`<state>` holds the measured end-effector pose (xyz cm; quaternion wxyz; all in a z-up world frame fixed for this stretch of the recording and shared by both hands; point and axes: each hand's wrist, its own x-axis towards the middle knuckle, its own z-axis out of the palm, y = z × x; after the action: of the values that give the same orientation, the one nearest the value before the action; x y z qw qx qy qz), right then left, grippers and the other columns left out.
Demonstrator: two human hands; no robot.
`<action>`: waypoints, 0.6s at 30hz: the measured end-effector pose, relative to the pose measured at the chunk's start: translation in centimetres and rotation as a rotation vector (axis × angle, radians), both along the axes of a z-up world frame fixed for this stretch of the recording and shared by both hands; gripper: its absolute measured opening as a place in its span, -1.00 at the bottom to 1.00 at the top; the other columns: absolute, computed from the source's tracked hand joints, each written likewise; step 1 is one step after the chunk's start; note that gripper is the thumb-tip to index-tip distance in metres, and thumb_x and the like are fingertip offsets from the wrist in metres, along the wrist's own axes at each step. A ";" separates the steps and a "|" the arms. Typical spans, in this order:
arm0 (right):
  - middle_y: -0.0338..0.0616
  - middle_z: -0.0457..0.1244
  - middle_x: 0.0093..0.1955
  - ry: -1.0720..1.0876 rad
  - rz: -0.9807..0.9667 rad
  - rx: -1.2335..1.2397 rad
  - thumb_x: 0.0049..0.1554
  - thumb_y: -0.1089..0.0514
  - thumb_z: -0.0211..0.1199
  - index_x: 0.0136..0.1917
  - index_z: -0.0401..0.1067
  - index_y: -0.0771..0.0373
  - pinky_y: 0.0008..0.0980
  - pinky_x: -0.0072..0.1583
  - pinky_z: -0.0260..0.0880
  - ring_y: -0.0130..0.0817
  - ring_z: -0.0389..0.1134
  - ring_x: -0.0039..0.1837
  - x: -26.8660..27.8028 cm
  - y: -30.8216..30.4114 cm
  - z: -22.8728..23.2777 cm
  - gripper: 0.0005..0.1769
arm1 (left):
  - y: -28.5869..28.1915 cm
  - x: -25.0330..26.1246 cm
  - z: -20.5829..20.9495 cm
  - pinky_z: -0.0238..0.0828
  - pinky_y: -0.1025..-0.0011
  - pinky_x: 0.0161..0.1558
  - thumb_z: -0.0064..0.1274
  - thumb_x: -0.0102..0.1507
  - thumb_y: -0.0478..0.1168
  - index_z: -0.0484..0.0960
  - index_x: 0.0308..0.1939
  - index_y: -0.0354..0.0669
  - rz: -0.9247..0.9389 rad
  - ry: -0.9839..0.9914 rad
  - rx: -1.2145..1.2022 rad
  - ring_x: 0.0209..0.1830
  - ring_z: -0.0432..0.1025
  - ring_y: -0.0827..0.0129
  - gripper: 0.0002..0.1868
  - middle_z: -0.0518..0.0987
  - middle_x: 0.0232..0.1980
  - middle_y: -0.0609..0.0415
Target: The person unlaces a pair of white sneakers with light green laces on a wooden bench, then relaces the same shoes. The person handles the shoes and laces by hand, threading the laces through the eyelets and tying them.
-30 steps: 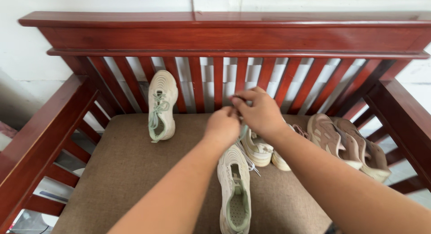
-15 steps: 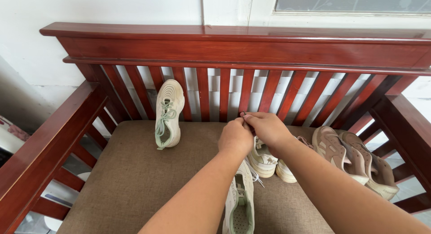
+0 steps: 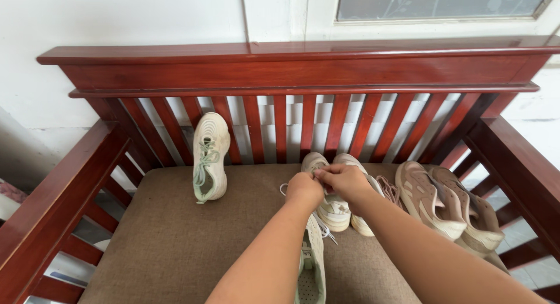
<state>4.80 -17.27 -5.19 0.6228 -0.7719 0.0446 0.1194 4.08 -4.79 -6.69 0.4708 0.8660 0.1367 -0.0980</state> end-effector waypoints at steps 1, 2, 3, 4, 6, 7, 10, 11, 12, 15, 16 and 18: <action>-0.22 0.42 -0.21 -0.010 -0.034 -0.041 0.13 0.02 0.37 0.02 0.66 0.26 -0.46 -0.10 0.40 -0.49 0.34 -0.20 0.0 0.0 0.0 -0.69 | -0.4 0.4 -0.5 0.45 0.16 0.13 -0.07 0.38 -0.02 0.70 0.06 -0.07 0.015 -0.012 -0.041 0.15 0.52 -0.01 -0.66 0.64 0.11 -0.15; -0.22 0.42 -0.21 -0.021 -0.070 -0.083 0.13 0.01 0.38 0.02 0.66 0.26 -0.44 -0.10 0.38 -0.48 0.33 -0.20 0.0 0.0 0.2 -0.69 | -0.9 0.7 -0.9 0.46 0.16 0.11 -0.05 0.37 -0.06 0.70 0.06 -0.08 0.039 -0.043 -0.111 0.13 0.54 0.02 -0.68 0.66 0.09 -0.15; -0.21 0.41 -0.21 -0.030 -0.105 -0.125 0.12 -0.01 0.38 0.01 0.66 0.26 -0.42 -0.11 0.37 -0.48 0.32 -0.20 0.0 0.1 0.3 -0.68 | -1.2 0.9 -1.2 0.47 0.17 0.10 -0.04 0.35 -0.09 0.69 0.05 -0.08 0.064 -0.073 -0.181 0.11 0.56 0.04 -0.70 0.67 0.07 -0.15; -0.23 0.42 -0.21 -0.055 -0.131 -0.145 0.11 0.00 0.38 0.00 0.65 0.25 -0.42 -0.10 0.37 -0.49 0.34 -0.20 -0.1 0.3 0.5 -0.69 | -1.6 1.0 -1.4 0.48 0.18 0.08 -0.03 0.33 -0.13 0.68 0.05 -0.09 0.087 -0.101 -0.250 0.10 0.58 0.07 -0.71 0.69 0.04 -0.15; -0.26 0.44 -0.20 -0.105 -0.183 -0.186 0.09 0.00 0.38 -0.02 0.65 0.24 -0.44 -0.09 0.39 -0.51 0.39 -0.18 -0.2 0.5 0.8 -0.70 | -2.2 1.4 -1.5 0.46 0.16 0.06 -0.01 0.35 -0.07 0.71 0.01 -0.09 0.141 -0.075 -0.216 0.06 0.58 0.04 -0.71 0.69 0.02 -0.16; -0.25 0.43 -0.19 -0.110 -0.214 -0.194 0.09 0.01 0.39 -0.03 0.65 0.27 -0.43 -0.09 0.38 -0.50 0.39 -0.17 -0.2 0.5 0.8 -0.70 | -2.3 1.5 -1.5 0.45 0.15 0.04 0.00 0.36 -0.04 0.73 -0.01 -0.09 0.167 -0.063 -0.198 0.05 0.58 0.03 -0.70 0.69 0.00 -0.17; -0.18 0.41 -0.16 -0.095 -0.264 -0.164 0.08 0.06 0.42 -0.05 0.65 0.33 -0.39 -0.09 0.36 -0.45 0.36 -0.15 -0.1 0.2 1.0 -0.72 | -2.2 1.5 -1.6 0.46 0.17 0.03 0.03 0.32 -0.06 0.75 -0.04 -0.01 0.150 -0.089 -0.124 0.01 0.59 0.04 -0.73 0.70 -0.03 -0.10; -0.14 0.40 -0.15 -0.068 -0.257 -0.118 0.09 0.08 0.42 -0.04 0.64 0.33 -0.37 -0.10 0.35 -0.41 0.35 -0.15 0.0 -0.2 1.0 -0.73 | -2.4 1.5 -1.6 0.46 0.17 0.04 0.03 0.31 -0.06 0.76 -0.05 -0.01 0.128 -0.092 -0.124 0.01 0.59 0.04 -0.74 0.71 -0.03 -0.10; -0.10 0.40 -0.15 -0.042 -0.242 -0.068 0.09 0.10 0.43 -0.03 0.63 0.34 -0.34 -0.10 0.33 -0.38 0.33 -0.15 0.1 -0.4 1.0 -0.74 | -2.4 1.5 -1.6 0.46 0.17 0.04 0.04 0.31 -0.07 0.76 -0.05 -0.01 0.113 -0.096 -0.121 0.01 0.59 0.04 -0.74 0.71 -0.03 -0.10; -0.10 0.43 -0.09 0.082 -0.197 0.047 0.11 0.18 0.40 0.03 0.65 0.34 -0.36 -0.04 0.40 -0.37 0.32 -0.11 0.5 -1.3 1.0 -0.75 | -2.3 1.4 -1.4 0.46 0.17 0.07 0.05 0.30 -0.08 0.76 -0.05 -0.02 0.056 -0.102 -0.069 0.05 0.58 0.03 -0.75 0.70 -0.01 -0.11; -0.10 0.44 -0.09 0.076 -0.167 0.038 0.12 0.19 0.38 0.06 0.64 0.34 -0.37 -0.03 0.41 -0.38 0.35 -0.10 0.6 -1.5 0.9 -0.75 | -2.1 1.4 -1.3 0.47 0.17 0.08 0.05 0.30 -0.09 0.76 -0.04 -0.02 0.039 -0.104 -0.044 0.07 0.58 0.03 -0.75 0.69 0.01 -0.11; -0.10 0.45 -0.07 0.067 -0.103 0.022 0.14 0.21 0.33 0.11 0.61 0.33 -0.40 0.00 0.43 -0.40 0.39 -0.08 0.6 -1.6 0.8 -0.73 | -1.6 1.1 -0.9 0.47 0.16 0.10 0.06 0.31 -0.07 0.76 -0.03 -0.03 -0.021 -0.094 0.019 0.11 0.56 0.01 -0.74 0.67 0.04 -0.14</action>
<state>5.42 -18.86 -4.40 0.6345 -0.7574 0.1038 0.1135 5.21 -6.44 -7.56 0.4674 0.8756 0.1061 -0.0609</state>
